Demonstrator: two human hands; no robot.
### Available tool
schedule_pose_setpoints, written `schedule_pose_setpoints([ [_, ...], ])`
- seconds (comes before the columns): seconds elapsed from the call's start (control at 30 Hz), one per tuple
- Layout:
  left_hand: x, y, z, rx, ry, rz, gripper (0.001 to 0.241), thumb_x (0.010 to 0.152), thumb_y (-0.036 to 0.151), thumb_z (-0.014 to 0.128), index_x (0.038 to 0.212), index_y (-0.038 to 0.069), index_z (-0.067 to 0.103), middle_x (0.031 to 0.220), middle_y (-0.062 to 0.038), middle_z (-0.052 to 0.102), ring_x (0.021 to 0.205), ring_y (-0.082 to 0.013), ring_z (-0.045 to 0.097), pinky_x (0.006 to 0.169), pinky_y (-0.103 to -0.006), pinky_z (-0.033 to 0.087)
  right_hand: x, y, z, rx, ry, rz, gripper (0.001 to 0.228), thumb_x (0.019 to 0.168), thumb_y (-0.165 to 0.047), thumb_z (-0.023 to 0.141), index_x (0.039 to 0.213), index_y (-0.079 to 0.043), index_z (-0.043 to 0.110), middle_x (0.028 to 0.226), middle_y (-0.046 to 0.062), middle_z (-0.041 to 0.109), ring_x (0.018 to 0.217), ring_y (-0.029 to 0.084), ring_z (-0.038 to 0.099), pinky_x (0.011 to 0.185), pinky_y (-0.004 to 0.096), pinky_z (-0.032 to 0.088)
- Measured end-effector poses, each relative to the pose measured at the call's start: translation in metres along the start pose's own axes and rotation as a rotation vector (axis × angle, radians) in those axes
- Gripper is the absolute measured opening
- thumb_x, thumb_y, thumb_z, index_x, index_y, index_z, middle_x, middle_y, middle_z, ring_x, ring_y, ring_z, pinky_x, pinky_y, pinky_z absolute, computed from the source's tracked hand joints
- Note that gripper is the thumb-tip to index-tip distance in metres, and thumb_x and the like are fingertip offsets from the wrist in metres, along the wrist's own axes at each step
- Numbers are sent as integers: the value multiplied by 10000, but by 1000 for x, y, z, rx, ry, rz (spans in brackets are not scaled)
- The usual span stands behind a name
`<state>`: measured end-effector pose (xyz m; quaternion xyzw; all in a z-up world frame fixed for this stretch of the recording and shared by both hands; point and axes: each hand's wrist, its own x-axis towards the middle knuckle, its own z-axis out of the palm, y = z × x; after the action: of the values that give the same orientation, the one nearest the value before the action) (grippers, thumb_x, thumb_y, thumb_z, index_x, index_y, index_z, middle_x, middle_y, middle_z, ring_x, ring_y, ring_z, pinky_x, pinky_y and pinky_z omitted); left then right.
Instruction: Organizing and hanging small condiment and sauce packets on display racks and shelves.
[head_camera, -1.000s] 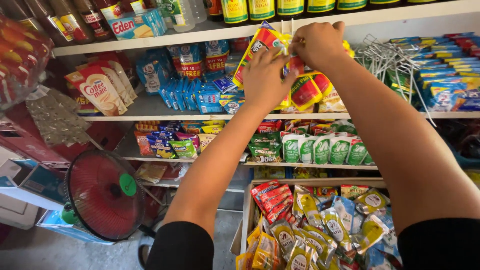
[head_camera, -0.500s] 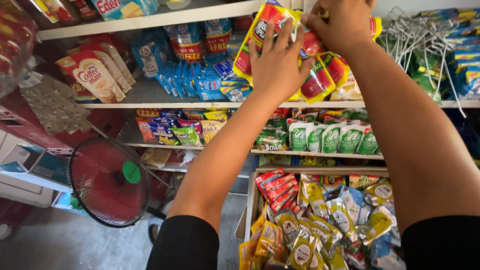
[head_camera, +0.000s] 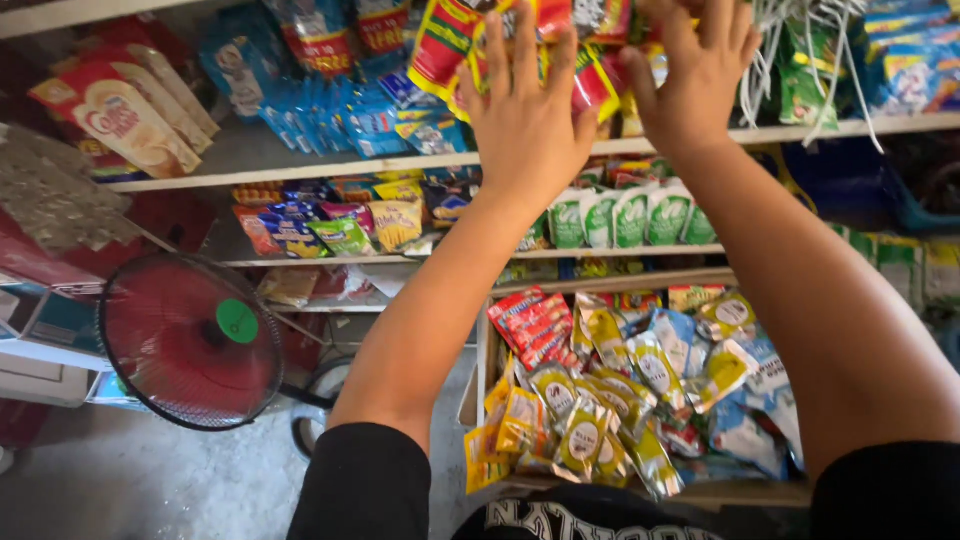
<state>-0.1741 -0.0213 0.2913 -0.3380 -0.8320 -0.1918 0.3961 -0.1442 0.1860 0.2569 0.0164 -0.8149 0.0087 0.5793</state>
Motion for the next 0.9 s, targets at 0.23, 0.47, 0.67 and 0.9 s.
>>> schedule_pose_setpoints([
  [0.23,-34,34,6,-54,5,130,578,916,326,732,1442,128,597,1606,-153,347,1540,-397,236,1238,-748,143,-31,-15,-37,128,-87,28,359,943,-119,745,1291,-134,657,1289,124,541,1270,352,485,996,507,364],
  [0.47,-84,70,48,-259,-20,373,398,1001,168,681,1384,76,631,1489,-91,541,1436,-299,490,1238,-519,371,-98,12,-56,438,-215,86,256,936,-9,630,1181,-16,702,1121,194,685,1097,421,636,909,472,513],
  [0.67,-141,94,108,-560,-184,401,378,928,145,691,1299,88,648,1324,-114,602,1227,-318,621,1057,-448,511,-203,48,-60,429,-424,208,206,900,-28,659,1090,-14,735,996,170,714,964,378,690,842,442,538],
  [0.9,-246,107,215,-665,-654,-54,225,952,192,670,1175,164,687,1184,-62,680,1075,-332,665,904,-447,552,-328,39,-69,485,-694,628,159,971,-113,719,1108,-46,760,1008,163,719,843,349,689,760,435,546],
])
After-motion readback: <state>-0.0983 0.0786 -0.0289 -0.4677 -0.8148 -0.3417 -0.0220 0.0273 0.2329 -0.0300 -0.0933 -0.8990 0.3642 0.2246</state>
